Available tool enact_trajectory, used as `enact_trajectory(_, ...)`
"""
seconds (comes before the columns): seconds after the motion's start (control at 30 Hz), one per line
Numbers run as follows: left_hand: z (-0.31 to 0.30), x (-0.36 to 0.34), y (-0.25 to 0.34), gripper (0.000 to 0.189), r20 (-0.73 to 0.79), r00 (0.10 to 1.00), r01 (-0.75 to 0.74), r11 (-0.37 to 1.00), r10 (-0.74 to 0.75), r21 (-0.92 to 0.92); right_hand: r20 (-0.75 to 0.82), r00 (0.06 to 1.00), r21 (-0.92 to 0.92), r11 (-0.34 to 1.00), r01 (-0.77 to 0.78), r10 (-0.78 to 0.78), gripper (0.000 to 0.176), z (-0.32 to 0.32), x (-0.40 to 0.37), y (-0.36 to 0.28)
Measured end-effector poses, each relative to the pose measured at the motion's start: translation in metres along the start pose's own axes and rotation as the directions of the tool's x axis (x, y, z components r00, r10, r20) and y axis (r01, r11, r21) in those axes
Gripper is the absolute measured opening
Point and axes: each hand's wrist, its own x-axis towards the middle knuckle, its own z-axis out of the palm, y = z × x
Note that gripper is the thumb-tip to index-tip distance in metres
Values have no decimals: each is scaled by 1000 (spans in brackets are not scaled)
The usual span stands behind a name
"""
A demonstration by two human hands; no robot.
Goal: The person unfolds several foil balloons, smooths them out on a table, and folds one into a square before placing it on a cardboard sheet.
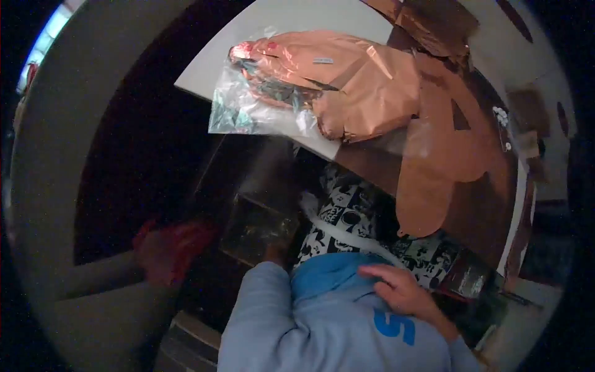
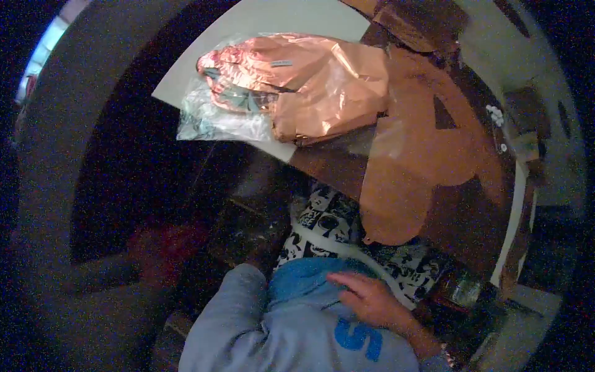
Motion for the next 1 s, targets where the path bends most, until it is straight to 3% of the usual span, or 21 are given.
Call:
enact_trajectory(0.17,-26,6,14,73,-55,997,-61,998,60,-23,-6,999,104,994,-33,34,41,4,-6,-8)
enact_trajectory(0.2,-47,-12,12,74,-138,988,-67,998,67,11,-12,999,92,995,-34,35,41,3,-7,-9)
enact_trajectory(0.27,-87,-49,7,87,-425,895,-27,967,136,252,-43,999,61,998,-23,25,40,0,-6,-10)
enact_trajectory(0.3,-80,-46,-18,88,-688,698,20,955,199,296,-44,998,62,997,-39,42,40,0,-9,-6)
enact_trajectory(0.33,-70,-42,-40,89,-869,420,68,946,262,317,-54,997,60,997,-55,58,40,1,-12,1)
enact_trajectory(0.37,-75,-47,-38,90,-864,486,94,976,128,198,-74,995,55,996,-68,72,40,0,-14,3)
enact_trajectory(0.43,-74,-33,-38,86,-672,741,46,996,15,73,-94,995,3,1000,-21,21,40,-2,-15,-1)
enact_trajectory(0.5,-64,-15,-32,82,-397,917,15,989,44,145,-115,993,-44,999,33,-38,38,-6,-24,-11)
enact_trajectory(0.53,-57,-6,-29,80,-278,959,6,981,49,193,-128,989,-68,995,69,-77,37,-15,-28,-24)
enact_trajectory(0.67,-36,19,-18,72,-126,992,10,947,32,320,-294,928,-245,957,158,-229,29,-70,-26,-64)
enact_trajectory(0.7,-36,21,-14,70,-104,994,10,940,27,341,-364,902,-335,936,106,-232,27,-88,-17,-75)
enact_trajectory(0.77,-42,26,-6,66,-64,998,-4,930,30,369,-534,839,-244,969,-37,-102,28,-119,21,-96)
enact_trajectory(0.83,-55,35,9,62,-26,999,-32,920,46,390,-671,740,-174,979,-104,-41,35,-160,73,-73)
enact_trajectory(0.93,-80,40,30,57,-26,995,-74,901,94,428,-781,623,-302,899,-316,-43,34,-198,129,-83)
enact_trajectory(1.0,-99,22,40,54,-115,973,-127,876,202,466,-611,776,-152,940,-306,154,36,-207,145,-112)
